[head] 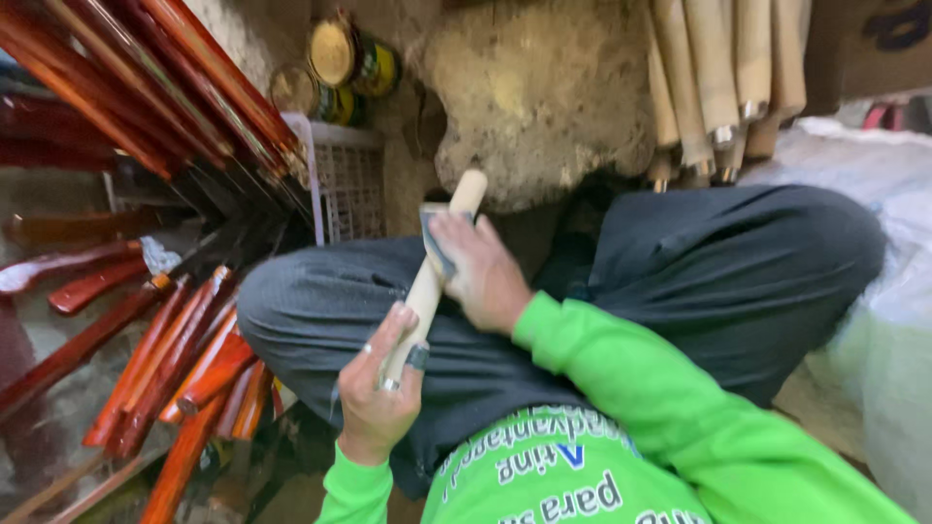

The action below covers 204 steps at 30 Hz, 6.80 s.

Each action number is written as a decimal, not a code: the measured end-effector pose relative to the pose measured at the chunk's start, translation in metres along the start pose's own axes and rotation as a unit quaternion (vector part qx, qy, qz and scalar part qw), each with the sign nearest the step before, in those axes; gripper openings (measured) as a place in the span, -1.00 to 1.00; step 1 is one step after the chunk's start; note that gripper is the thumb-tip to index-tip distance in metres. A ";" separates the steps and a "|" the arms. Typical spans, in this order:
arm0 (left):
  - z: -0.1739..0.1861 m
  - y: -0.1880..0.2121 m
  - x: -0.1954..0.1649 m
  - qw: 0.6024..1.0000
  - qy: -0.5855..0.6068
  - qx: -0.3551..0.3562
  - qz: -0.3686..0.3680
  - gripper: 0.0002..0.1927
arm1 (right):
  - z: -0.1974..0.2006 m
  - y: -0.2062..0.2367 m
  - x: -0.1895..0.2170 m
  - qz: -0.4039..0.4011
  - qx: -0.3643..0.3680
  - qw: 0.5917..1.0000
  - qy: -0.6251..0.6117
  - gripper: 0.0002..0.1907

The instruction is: The person sits on the floor and sands a cylindrical wooden handle using a sanding block. They rotate the handle and sand different sections, occasionally pausing to inspect the surface. Finished handles are visible nearby.

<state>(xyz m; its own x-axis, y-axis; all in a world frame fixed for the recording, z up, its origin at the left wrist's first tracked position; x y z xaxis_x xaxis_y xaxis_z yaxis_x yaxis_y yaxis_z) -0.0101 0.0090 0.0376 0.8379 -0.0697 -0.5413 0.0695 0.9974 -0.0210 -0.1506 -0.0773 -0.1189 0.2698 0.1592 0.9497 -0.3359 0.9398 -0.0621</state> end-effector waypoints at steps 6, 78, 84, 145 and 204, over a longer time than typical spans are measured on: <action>0.000 0.002 0.004 1.000 0.006 -0.005 0.003 -0.50 | 0.004 -0.001 -0.003 -0.024 -0.028 0.999 0.026 -0.30; -0.007 0.007 0.039 0.976 0.133 -0.004 0.170 -0.57 | 0.002 0.000 0.021 0.027 -0.009 1.000 0.009 -0.34; -0.007 0.006 0.042 0.973 0.150 -0.006 0.177 -0.55 | 0.014 -0.015 0.018 0.019 -0.060 0.997 0.047 -0.53; 0.008 -0.012 0.012 0.995 0.038 -0.010 0.091 -0.53 | 0.000 0.000 0.015 -0.020 -0.007 0.999 0.033 -0.48; -0.020 -0.084 0.036 0.928 0.363 -0.075 0.023 -0.51 | 0.041 -0.030 -0.016 0.012 -0.116 0.993 0.010 -0.41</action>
<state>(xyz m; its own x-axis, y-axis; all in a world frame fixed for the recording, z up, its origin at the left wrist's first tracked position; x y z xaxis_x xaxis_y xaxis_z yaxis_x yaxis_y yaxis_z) 0.0035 -0.0768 0.0036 0.2486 -0.0501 -0.9673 -0.0790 0.9943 -0.0718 -0.1819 -0.1207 -0.1195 0.2821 0.1857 0.9412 -0.1262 0.9798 -0.1554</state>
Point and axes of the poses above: each hand's wrist, its own y-axis away from the middle knuckle, its own z-axis out of the back of the hand, x = y × z, the point moved 6 cm from there along -y, towards the middle knuckle, and after that the axes turned 15 degrees about -y, right-handed, at the moved point
